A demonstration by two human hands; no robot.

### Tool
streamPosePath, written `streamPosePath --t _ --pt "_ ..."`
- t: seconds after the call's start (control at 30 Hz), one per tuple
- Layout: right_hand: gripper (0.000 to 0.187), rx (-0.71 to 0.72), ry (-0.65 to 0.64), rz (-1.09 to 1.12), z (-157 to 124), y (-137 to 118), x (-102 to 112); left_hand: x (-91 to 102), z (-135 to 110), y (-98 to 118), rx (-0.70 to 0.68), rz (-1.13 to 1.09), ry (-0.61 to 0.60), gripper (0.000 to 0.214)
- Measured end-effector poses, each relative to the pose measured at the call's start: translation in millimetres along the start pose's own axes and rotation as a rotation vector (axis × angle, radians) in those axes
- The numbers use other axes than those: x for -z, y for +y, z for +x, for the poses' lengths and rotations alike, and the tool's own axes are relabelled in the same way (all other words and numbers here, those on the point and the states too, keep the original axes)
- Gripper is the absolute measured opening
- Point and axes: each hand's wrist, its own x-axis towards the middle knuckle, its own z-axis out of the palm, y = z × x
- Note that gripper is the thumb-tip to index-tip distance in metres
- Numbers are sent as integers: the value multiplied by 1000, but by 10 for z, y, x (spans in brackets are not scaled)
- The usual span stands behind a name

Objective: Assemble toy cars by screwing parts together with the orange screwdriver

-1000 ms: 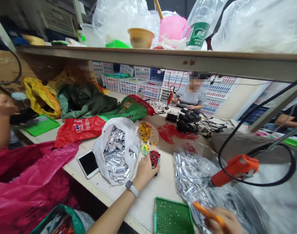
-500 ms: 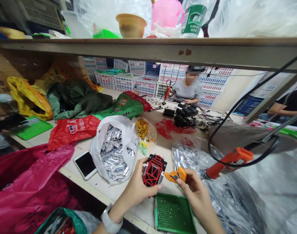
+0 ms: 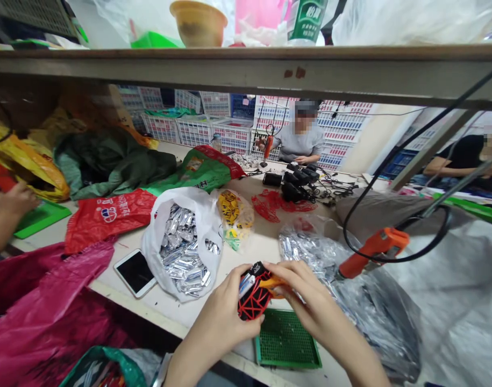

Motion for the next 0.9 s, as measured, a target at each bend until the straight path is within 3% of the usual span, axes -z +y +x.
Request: streamPosePath --t 0.3,0.47,0.67,0.73,0.9 --pt "45 65 115 -56 -12 3 13 2 17 103 -31 1 13 73" --pt "41 -13 139 56 -13 -46 29 -49 12 148 -75 18 9 74" --pt "39 40 299 -67 -14 -6 -61 -69 -3 220 -160 37 89 69" --pt "39 46 297 -56 -24 17 -82 -68 -6 231 -190 43 100 68" --pt "42 -163 207 10 -48 41 -52 -102 -16 238 -210 51 133 66"
